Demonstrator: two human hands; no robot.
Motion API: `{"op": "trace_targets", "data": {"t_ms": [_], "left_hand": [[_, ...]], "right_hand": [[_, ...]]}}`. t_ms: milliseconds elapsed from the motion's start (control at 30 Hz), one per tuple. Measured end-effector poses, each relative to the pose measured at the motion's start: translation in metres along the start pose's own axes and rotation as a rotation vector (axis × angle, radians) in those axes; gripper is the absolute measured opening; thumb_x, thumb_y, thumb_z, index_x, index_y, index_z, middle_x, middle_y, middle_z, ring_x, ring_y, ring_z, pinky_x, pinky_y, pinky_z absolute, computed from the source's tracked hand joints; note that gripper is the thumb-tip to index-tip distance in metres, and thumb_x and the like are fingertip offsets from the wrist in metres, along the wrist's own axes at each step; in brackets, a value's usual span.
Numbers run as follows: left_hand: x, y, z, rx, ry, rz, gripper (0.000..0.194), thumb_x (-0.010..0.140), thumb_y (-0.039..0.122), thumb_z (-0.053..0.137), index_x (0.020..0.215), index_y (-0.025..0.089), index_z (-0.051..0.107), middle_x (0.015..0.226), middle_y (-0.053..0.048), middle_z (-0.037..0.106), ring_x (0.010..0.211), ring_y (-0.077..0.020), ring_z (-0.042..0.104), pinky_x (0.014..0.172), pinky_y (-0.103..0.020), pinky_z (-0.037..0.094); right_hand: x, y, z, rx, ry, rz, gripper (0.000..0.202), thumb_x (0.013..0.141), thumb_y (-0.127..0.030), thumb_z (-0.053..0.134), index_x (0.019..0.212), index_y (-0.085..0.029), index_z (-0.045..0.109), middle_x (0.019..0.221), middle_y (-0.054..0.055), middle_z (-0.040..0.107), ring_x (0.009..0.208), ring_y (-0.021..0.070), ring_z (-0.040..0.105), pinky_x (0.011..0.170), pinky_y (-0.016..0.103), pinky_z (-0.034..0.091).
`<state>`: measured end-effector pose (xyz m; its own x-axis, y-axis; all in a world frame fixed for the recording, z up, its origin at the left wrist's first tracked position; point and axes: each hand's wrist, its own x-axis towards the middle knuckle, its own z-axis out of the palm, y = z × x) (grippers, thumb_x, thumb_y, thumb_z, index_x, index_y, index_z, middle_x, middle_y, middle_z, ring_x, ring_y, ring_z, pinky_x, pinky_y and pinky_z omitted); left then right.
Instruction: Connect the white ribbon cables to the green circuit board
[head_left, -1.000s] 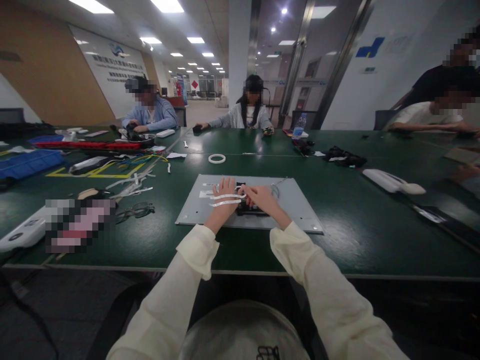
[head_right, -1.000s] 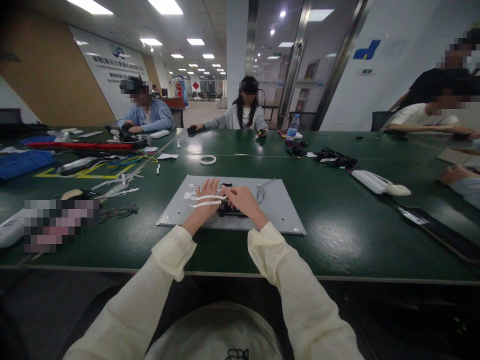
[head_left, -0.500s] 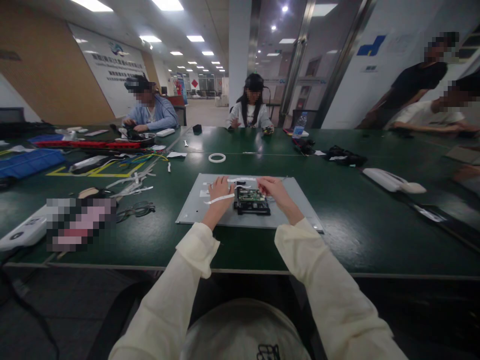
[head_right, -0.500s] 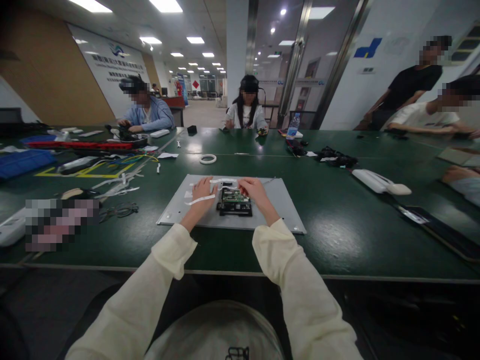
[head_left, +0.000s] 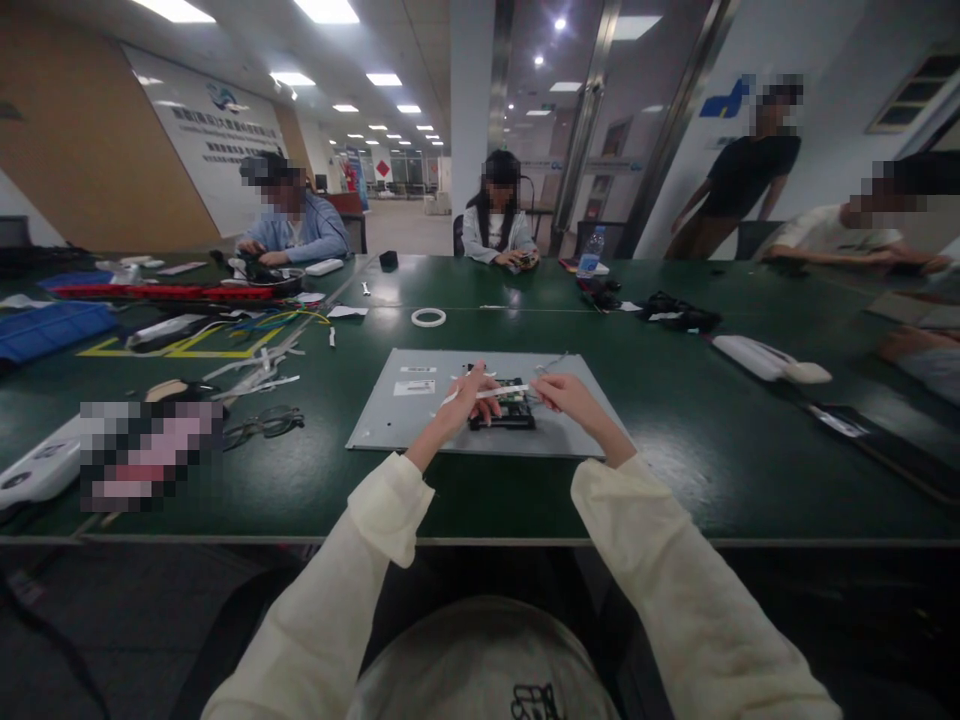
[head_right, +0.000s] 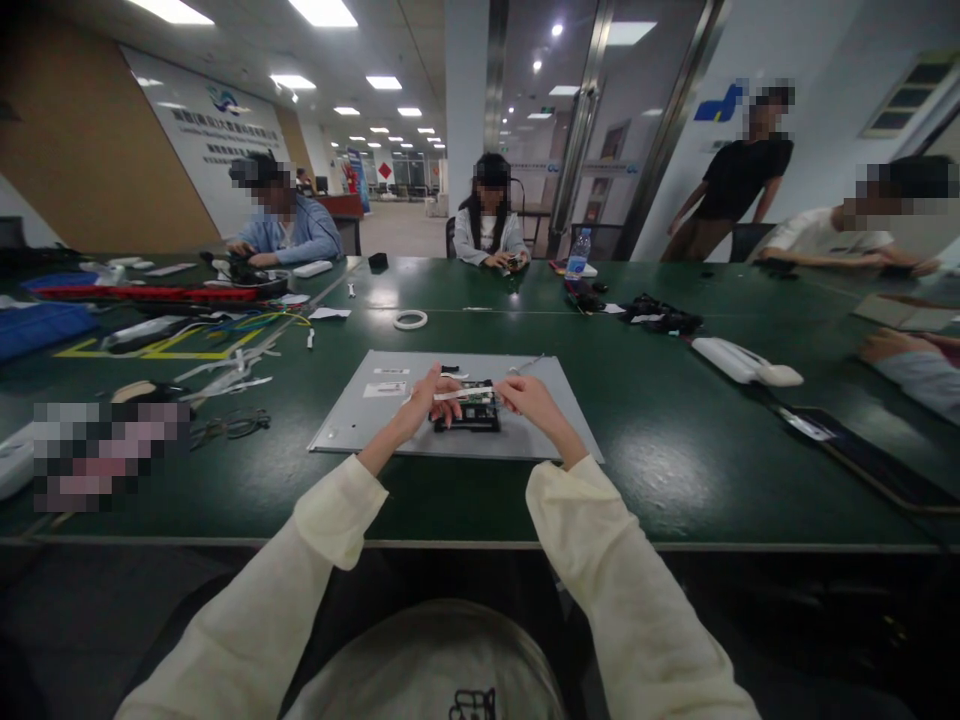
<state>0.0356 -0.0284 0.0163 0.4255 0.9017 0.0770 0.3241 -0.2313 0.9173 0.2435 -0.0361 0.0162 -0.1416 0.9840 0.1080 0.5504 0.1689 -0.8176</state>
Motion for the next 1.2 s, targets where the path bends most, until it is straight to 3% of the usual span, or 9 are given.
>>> {"op": "trace_targets", "data": {"t_ms": [133,200,267,433,533,700,867,1200], "left_hand": [[-0.011,0.008,0.014,0.573,0.086,0.083,0.04,0.087,0.044,0.035,0.085,0.014,0.062,0.074,-0.008,0.067,0.066,-0.017,0.062,0.064,-0.027,0.046],[-0.015,0.011,0.022,0.831,0.119,0.072,0.031,0.086,0.036,0.04,0.085,0.014,0.062,0.081,-0.01,0.067,0.077,-0.0216,0.062,0.069,-0.03,0.045],[-0.017,0.013,0.028,0.948,0.112,0.043,0.031,0.087,0.034,0.037,0.089,0.015,0.061,0.083,-0.011,0.066,0.079,-0.023,0.062,0.069,-0.031,0.045],[-0.02,0.013,0.026,0.974,0.09,0.022,0.03,0.088,0.032,0.034,0.092,0.016,0.06,0.084,-0.009,0.066,0.081,-0.0226,0.062,0.069,-0.03,0.045],[-0.021,0.014,0.022,0.984,0.107,0.011,0.03,0.088,0.031,0.034,0.091,0.016,0.06,0.084,-0.009,0.065,0.081,-0.0226,0.062,0.069,-0.03,0.045],[-0.023,0.016,0.027,0.958,0.1,0.026,0.031,0.088,0.031,0.034,0.089,0.016,0.061,0.085,-0.009,0.066,0.081,-0.0211,0.062,0.072,-0.03,0.046],[-0.023,0.012,0.035,0.923,0.07,-0.003,0.034,0.088,0.032,0.034,0.084,0.016,0.063,0.083,-0.009,0.066,0.08,-0.0203,0.062,0.072,-0.03,0.047],[-0.022,0.004,0.041,0.959,0.011,-0.054,0.035,0.086,0.034,0.036,0.086,0.015,0.065,0.082,-0.011,0.066,0.08,-0.0221,0.063,0.071,-0.031,0.048]], "right_hand": [[-0.006,0.016,-0.003,-0.143,0.055,0.004,0.039,0.077,-0.047,0.046,0.054,-0.016,0.048,0.046,-0.003,0.045,0.046,0.0079,0.043,0.049,0.02,0.032],[-0.008,0.019,0.0,-0.148,0.08,0.043,0.036,0.076,-0.045,0.047,0.058,-0.015,0.052,0.052,-0.001,0.052,0.051,0.0094,0.048,0.049,0.019,0.035],[-0.011,0.018,0.004,-0.074,0.072,0.094,0.032,0.075,-0.043,0.049,0.064,-0.015,0.057,0.062,0.002,0.059,0.058,0.0118,0.054,0.049,0.019,0.039],[-0.012,0.012,0.015,0.184,0.015,0.178,0.021,0.074,-0.034,0.053,0.07,-0.015,0.061,0.073,0.004,0.064,0.075,0.0174,0.062,0.056,0.022,0.049],[-0.012,0.011,0.018,0.22,0.009,0.196,0.019,0.075,-0.031,0.053,0.068,-0.014,0.059,0.073,0.005,0.065,0.075,0.0182,0.063,0.057,0.023,0.051],[-0.013,0.01,0.014,-0.058,0.016,0.129,0.024,0.077,-0.031,0.048,0.063,-0.014,0.059,0.067,0.004,0.064,0.061,0.014,0.06,0.051,0.02,0.044],[-0.014,0.01,0.01,-0.361,0.032,0.02,0.031,0.079,-0.033,0.045,0.056,-0.015,0.057,0.057,0.002,0.062,0.054,0.0108,0.054,0.056,0.02,0.037],[-0.011,0.015,0.013,-0.567,0.06,-0.035,0.034,0.081,-0.033,0.046,0.056,-0.015,0.058,0.058,0.004,0.061,0.058,0.0125,0.052,0.056,0.023,0.029]]}}
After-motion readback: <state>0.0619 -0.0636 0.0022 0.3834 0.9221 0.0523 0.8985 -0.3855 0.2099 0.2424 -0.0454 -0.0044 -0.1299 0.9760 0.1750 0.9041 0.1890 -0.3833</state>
